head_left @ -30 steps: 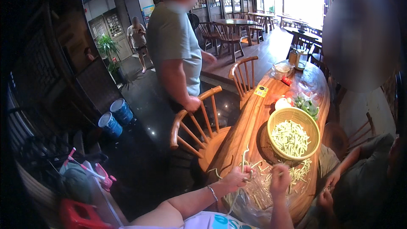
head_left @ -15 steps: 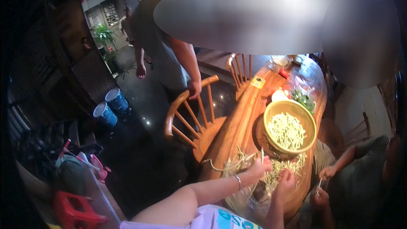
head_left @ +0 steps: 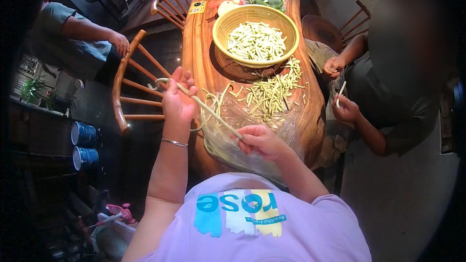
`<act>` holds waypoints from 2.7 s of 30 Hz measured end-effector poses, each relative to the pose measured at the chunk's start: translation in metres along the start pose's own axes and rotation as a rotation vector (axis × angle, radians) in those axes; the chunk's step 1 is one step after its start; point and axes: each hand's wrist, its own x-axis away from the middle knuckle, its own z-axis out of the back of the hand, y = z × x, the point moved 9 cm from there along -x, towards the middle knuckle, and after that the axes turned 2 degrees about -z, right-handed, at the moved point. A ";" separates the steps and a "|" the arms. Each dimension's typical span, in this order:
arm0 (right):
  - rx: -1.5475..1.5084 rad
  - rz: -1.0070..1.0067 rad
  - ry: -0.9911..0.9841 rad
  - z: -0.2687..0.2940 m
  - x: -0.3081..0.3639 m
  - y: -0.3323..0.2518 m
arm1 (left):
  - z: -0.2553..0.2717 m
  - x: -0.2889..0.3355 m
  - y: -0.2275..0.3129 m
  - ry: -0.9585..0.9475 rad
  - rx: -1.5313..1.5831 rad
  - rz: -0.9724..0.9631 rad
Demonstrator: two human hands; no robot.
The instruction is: The person peels long, thin vegetable stems by hand, removing the fibrous outer layer and placing the peeled pieces into a yellow basket. A second person sits across the table, also peeling similar vegetables and adding them to the same basket.
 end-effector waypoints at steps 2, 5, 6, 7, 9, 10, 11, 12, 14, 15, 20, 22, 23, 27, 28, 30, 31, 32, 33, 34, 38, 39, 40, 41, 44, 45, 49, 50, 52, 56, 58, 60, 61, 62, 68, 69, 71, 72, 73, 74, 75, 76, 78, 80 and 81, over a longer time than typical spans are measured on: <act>0.044 -0.014 -0.012 0.000 -0.002 0.003 | 0.008 -0.003 0.013 -0.046 0.060 -0.008; 0.071 -0.034 0.049 0.002 -0.006 0.009 | 0.018 -0.004 0.024 -0.023 0.067 -0.037; 0.074 -0.041 0.083 0.004 -0.007 0.010 | 0.020 -0.004 0.027 -0.017 0.069 -0.044; 0.115 -0.049 0.124 0.007 -0.009 0.012 | 0.020 -0.002 0.028 -0.005 0.069 -0.057; 0.196 -0.064 0.205 0.014 -0.011 0.014 | 0.016 0.003 0.031 0.018 0.068 -0.081; 0.337 -0.045 0.264 0.015 -0.010 0.008 | 0.015 0.004 0.032 0.044 0.049 -0.084; 0.478 -0.025 0.322 0.013 -0.008 0.000 | 0.015 0.007 0.033 0.070 0.030 -0.086; 0.619 -0.003 0.379 0.011 -0.007 -0.007 | 0.017 0.009 0.034 0.095 0.010 -0.089; 0.924 0.227 0.565 0.015 -0.004 -0.024 | 0.004 0.013 0.035 -0.075 0.006 -0.128; 1.072 0.346 0.660 0.018 -0.004 -0.031 | -0.004 0.017 0.035 -0.162 0.003 -0.146; -0.364 0.059 0.935 0.095 -0.038 0.016 | -0.043 0.057 -0.005 -0.261 -0.129 -0.187; -0.517 0.161 0.831 0.096 -0.047 -0.008 | -0.035 0.053 -0.008 -0.248 -0.056 -0.142; -0.593 0.207 0.776 0.094 -0.048 -0.019 | -0.032 0.048 -0.005 -0.204 -0.025 -0.137; -0.855 0.337 0.313 0.041 -0.047 -0.046 | -0.015 0.024 0.015 -0.064 0.128 -0.119; -0.871 0.374 0.152 0.017 -0.044 -0.055 | -0.007 0.016 0.013 -0.059 0.198 -0.085; -0.900 0.443 -0.178 -0.035 -0.035 -0.075 | 0.003 0.009 0.004 -0.027 0.352 -0.003; -0.759 0.345 -0.194 -0.055 -0.035 -0.070 | 0.001 0.008 -0.003 -0.099 0.419 0.062; -0.622 0.255 -0.201 -0.071 -0.034 -0.063 | -0.008 0.011 -0.013 -0.139 0.453 0.138; -0.485 0.162 -0.210 -0.082 -0.036 -0.052 | -0.019 0.017 -0.023 -0.178 0.488 0.212; -0.213 0.201 -0.107 -0.069 -0.045 -0.041 | -0.036 0.026 -0.032 -0.196 0.554 0.291; 0.875 0.592 0.701 0.021 -0.025 -0.077 | -0.040 0.024 -0.012 -0.219 0.441 0.130; 0.914 0.476 0.864 0.059 -0.017 -0.072 | -0.044 0.024 -0.008 -0.241 0.421 0.114; 1.226 0.438 0.948 0.077 -0.009 -0.072 | -0.047 0.026 -0.004 -0.262 0.400 0.095; 1.541 0.389 1.018 0.080 -0.004 -0.074 | -0.048 0.026 -0.001 -0.281 0.379 0.075; 1.435 0.445 0.946 0.077 0.005 -0.074 | -0.044 0.024 0.000 -0.268 0.329 0.041; 1.159 0.374 0.738 0.074 -0.006 -0.064 | -0.042 0.023 -0.001 -0.263 0.313 0.028; 0.122 0.074 0.076 -0.015 -0.026 -0.025 | -0.038 0.017 -0.006 -0.179 0.213 -0.024; 0.282 0.052 0.106 -0.020 -0.027 -0.024 | -0.036 0.017 -0.004 -0.156 0.182 -0.043; 0.616 0.183 0.265 -0.015 -0.029 -0.031 | -0.033 0.021 0.000 -0.126 0.123 -0.091; 0.232 0.211 0.645 0.036 -0.041 -0.015 | -0.034 0.042 -0.012 -0.130 0.069 -0.115; -0.381 0.020 0.721 0.071 -0.055 0.014 | -0.041 0.054 -0.007 -0.235 0.112 -0.133; -0.592 0.081 0.605 0.128 -0.060 0.041 | -0.045 0.052 0.010 -0.251 0.100 -0.167; -0.499 0.083 0.528 0.116 -0.062 0.027 | -0.044 0.048 0.015 -0.259 0.109 -0.149; -0.409 0.072 0.453 0.087 -0.057 0.009 | -0.043 0.046 0.016 -0.247 0.087 -0.125; 0.026 0.038 0.034 -0.034 -0.047 -0.037 | -0.033 0.044 -0.014 -0.231 -0.001 -0.032; 0.174 0.080 0.034 -0.036 -0.047 -0.039 | -0.030 0.043 -0.017 -0.178 -0.014 -0.014; 0.436 0.173 0.156 -0.024 -0.044 -0.042 | -0.031 0.042 -0.020 -0.076 -0.042 0.025; 0.551 0.220 0.274 -0.008 -0.043 -0.041 | -0.022 0.036 -0.015 0.014 -0.005 0.017; 0.663 0.270 0.387 0.004 -0.041 -0.040 | -0.020 0.026 -0.004 -0.096 0.114 0.015; 0.506 0.267 0.468 0.018 -0.042 -0.030 | -0.016 0.021 -0.001 -0.187 0.108 0.015; 0.331 0.202 0.524 0.035 -0.050 -0.012 | -0.016 0.020 -0.001 -0.279 0.102 0.014; 0.157 0.135 0.582 0.055 -0.059 0.007 | -0.017 0.027 -0.016 -0.214 0.064 0.042; -0.261 -0.076 0.887 0.057 -0.052 0.011 | -0.013 0.042 -0.038 -0.168 0.106 0.112; -0.532 -0.104 0.760 0.105 -0.063 0.043 | -0.023 0.045 -0.028 -0.180 0.103 0.078; -0.493 -0.037 0.723 0.110 -0.062 0.036 | -0.026 0.044 -0.022 -0.184 0.104 0.053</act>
